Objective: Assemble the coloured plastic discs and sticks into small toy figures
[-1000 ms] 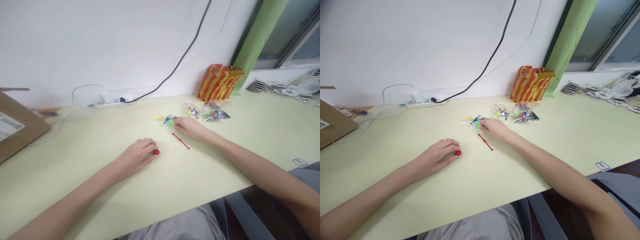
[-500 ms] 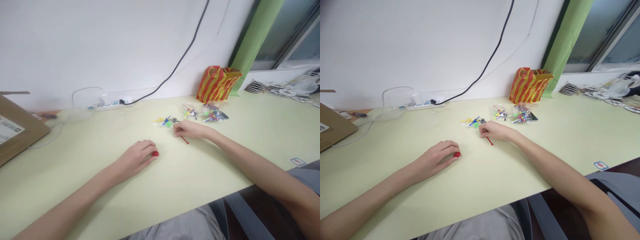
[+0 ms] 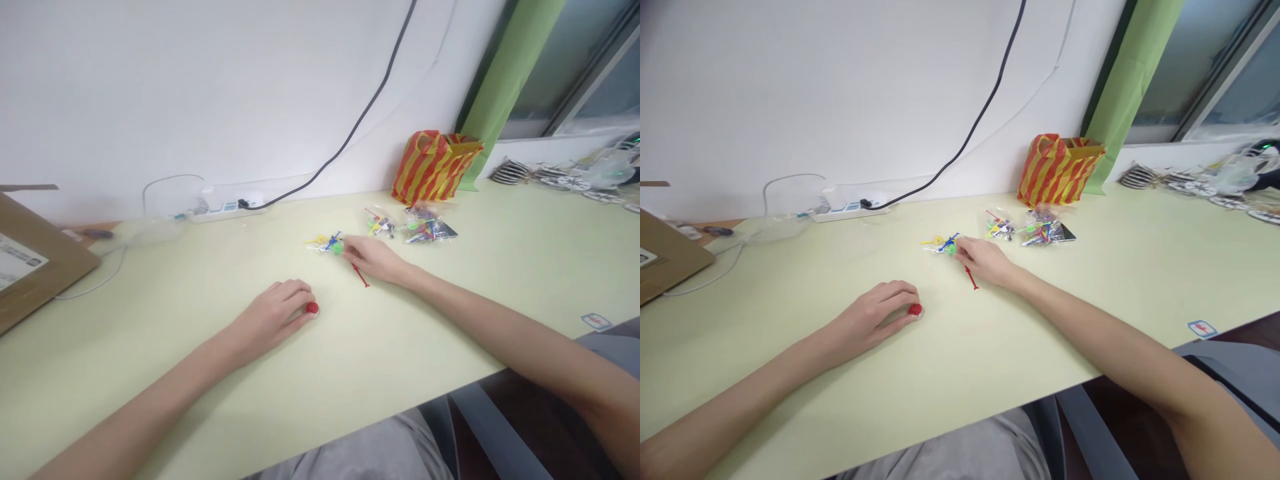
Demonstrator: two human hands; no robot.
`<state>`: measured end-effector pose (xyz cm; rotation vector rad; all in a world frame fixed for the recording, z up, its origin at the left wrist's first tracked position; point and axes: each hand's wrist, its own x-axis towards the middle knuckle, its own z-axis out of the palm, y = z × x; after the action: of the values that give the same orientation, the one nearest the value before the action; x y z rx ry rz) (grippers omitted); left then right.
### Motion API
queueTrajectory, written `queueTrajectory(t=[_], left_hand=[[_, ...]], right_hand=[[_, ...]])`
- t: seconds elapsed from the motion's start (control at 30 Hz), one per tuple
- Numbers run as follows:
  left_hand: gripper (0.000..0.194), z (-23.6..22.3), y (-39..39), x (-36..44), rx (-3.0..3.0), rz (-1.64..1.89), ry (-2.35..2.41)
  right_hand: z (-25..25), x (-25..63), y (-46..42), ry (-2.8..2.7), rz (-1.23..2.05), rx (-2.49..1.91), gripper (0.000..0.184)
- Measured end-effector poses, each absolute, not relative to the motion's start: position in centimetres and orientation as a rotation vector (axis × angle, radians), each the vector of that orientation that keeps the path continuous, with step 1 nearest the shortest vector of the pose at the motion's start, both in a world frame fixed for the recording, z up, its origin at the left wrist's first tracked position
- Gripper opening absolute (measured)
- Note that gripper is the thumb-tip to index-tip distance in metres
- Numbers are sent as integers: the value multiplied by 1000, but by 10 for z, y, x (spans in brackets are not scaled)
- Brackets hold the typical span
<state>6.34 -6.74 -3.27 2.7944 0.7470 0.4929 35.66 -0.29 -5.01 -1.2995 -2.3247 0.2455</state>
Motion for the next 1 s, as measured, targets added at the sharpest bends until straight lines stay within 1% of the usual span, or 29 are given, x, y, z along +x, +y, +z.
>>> queueTrajectory(t=[0.03, 0.07, 0.2, 0.43, 0.7, 0.87, 1.0], left_hand=[[16, -33, -67, 64, 2802, 490, 755], [17, -34, -67, 64, 2808, 490, 765], [19, -37, -66, 64, 2811, 519, 840], [17, -37, -65, 63, 2803, 491, 831], [15, -36, -65, 64, 2802, 446, 781], [16, -37, -65, 64, 2822, 453, 798], [17, -38, -65, 64, 2829, 462, 811]], right_hand=[[-53, 355, -3, -2297, 220, -1280, 11], [-55, 353, -2, -2280, 198, -1256, 12], [-60, 350, -1, -2315, 126, -1179, 25], [-63, 350, 3, -2382, 100, -1131, 34], [-61, 351, 5, -2332, 102, -1112, 36], [-52, 353, 2, -2331, -33, -1169, 32], [-43, 356, -1, -2386, -222, -1211, 29]])
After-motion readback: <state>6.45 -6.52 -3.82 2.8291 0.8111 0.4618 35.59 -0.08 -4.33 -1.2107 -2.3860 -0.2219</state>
